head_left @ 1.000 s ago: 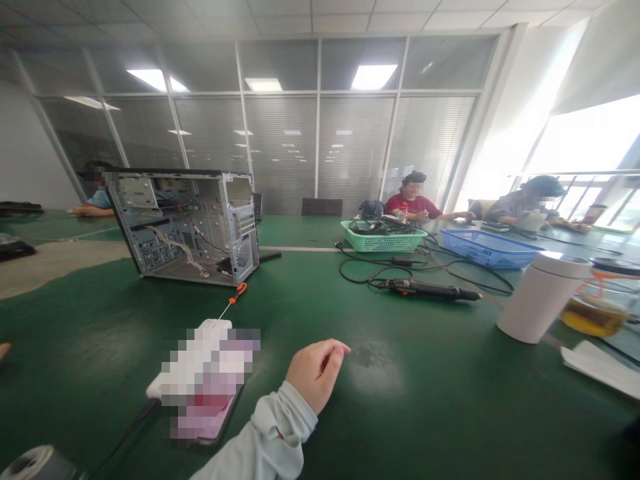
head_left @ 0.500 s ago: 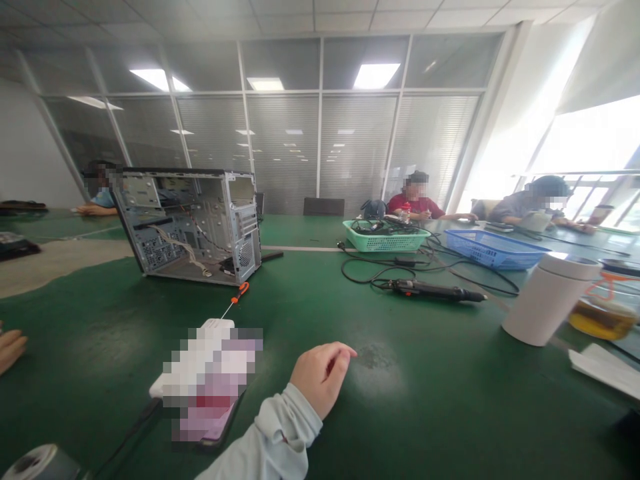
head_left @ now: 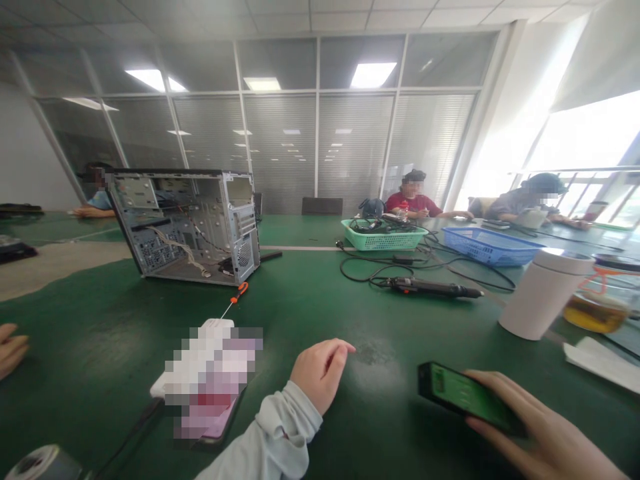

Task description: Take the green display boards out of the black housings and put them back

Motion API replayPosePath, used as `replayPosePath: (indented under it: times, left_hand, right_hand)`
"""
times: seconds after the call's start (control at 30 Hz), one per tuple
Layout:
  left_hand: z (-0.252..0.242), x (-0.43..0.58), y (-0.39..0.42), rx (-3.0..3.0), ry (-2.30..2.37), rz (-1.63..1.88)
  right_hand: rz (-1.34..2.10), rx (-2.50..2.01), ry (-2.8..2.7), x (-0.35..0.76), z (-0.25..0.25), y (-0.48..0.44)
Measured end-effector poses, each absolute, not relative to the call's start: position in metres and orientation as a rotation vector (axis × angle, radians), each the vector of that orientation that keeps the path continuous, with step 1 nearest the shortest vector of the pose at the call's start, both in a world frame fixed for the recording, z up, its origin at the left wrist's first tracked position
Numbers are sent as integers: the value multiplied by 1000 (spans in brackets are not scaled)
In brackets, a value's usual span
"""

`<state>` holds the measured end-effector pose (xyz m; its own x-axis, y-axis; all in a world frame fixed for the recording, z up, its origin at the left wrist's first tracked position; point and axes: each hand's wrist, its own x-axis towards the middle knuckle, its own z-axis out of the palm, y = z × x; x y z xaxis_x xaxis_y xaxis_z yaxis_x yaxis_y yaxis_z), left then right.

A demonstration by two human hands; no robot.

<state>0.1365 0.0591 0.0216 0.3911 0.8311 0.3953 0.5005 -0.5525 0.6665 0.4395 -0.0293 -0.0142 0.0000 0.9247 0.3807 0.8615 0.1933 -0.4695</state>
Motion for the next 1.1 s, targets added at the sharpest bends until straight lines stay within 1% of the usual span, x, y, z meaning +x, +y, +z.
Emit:
replayPosePath:
  times: [0.07, 0.17, 0.3, 0.4, 0.5, 0.73, 0.9, 1.1]
  left_hand:
    - [20, 136, 60, 2197, 1117, 1051]
    - [18, 134, 62, 2166, 1094, 1128]
    - [15, 134, 66, 2078, 1101, 1170]
    - [11, 134, 68, 2006, 1114, 1139]
    - [9, 135, 69, 1973, 1124, 1122]
    - [13, 134, 70, 2011, 1149, 1080]
    - [16, 134, 70, 2092, 1146, 1017]
    - [18, 135, 67, 2053, 1098, 964]
  right_hand:
    - [74, -1509, -2080, 401, 1, -9]
    - [100, -1320, -2214, 349, 16, 15]
    - [150, -1173, -2214, 321, 7, 30]
    - [105, -1088, -2225, 324, -6, 29]
    - [111, -1081, -2161, 328, -8, 26]
    - [327, -1127, -2009, 327, -4, 27]
    - [347, -1147, -1959, 328, -6, 25]
    - [378, -1228, -1876, 329, -8, 24]
